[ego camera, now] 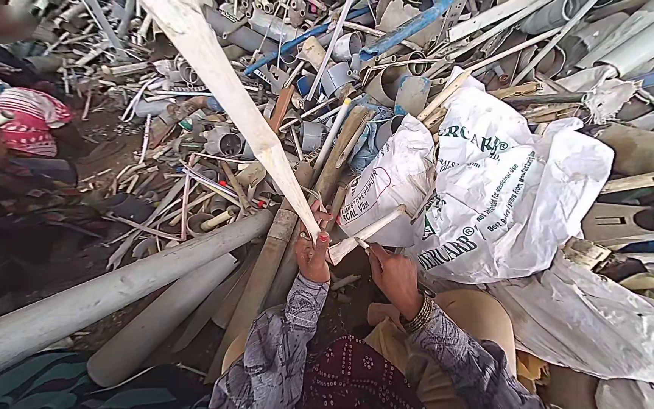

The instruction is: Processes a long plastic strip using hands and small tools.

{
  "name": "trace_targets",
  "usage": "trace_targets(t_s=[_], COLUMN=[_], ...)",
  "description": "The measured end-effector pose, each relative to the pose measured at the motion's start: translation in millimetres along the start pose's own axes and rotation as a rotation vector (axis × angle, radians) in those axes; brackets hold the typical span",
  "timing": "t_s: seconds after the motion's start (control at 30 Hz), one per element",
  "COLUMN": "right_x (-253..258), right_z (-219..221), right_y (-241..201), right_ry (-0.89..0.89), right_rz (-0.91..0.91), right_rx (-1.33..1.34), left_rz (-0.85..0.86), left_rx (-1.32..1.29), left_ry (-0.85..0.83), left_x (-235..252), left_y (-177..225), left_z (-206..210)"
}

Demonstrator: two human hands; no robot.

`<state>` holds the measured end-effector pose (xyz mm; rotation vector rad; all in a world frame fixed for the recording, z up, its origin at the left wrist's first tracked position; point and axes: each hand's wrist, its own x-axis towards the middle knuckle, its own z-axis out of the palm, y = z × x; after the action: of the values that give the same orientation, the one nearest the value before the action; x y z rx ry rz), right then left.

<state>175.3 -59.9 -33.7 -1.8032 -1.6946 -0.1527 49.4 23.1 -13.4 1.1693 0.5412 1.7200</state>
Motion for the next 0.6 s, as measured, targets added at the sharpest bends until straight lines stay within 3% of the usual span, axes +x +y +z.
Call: trace_targets(t_s=[0.27, 0.33, 0.43, 0.6], right_x=[-5.4, -5.7, -1.1, -2.0], right_z=[2.9, 1.6, 0.1, 4.1], right_y=[2.4, 0.4, 8.7, 6.2], right_ry=[0.018, 0.016, -0.047, -0.015], right_rz=[0.011, -0.026, 0.071, 0.012], right_rx=[-0.009, -0.01, -0.015, 0.012], left_rz=[-0.044, -0.034, -0.021, -0.044], left_rx=[0.003, -0.004, -0.016, -0.002], left_ry=[0.08, 0.068, 0.024, 0.043], left_x=[3.2, 3.6, 0.0, -0.7], left_y=[1.5, 0.2, -1.9, 0.2], left_z=[2.5, 1.7, -1.7, -0.6])
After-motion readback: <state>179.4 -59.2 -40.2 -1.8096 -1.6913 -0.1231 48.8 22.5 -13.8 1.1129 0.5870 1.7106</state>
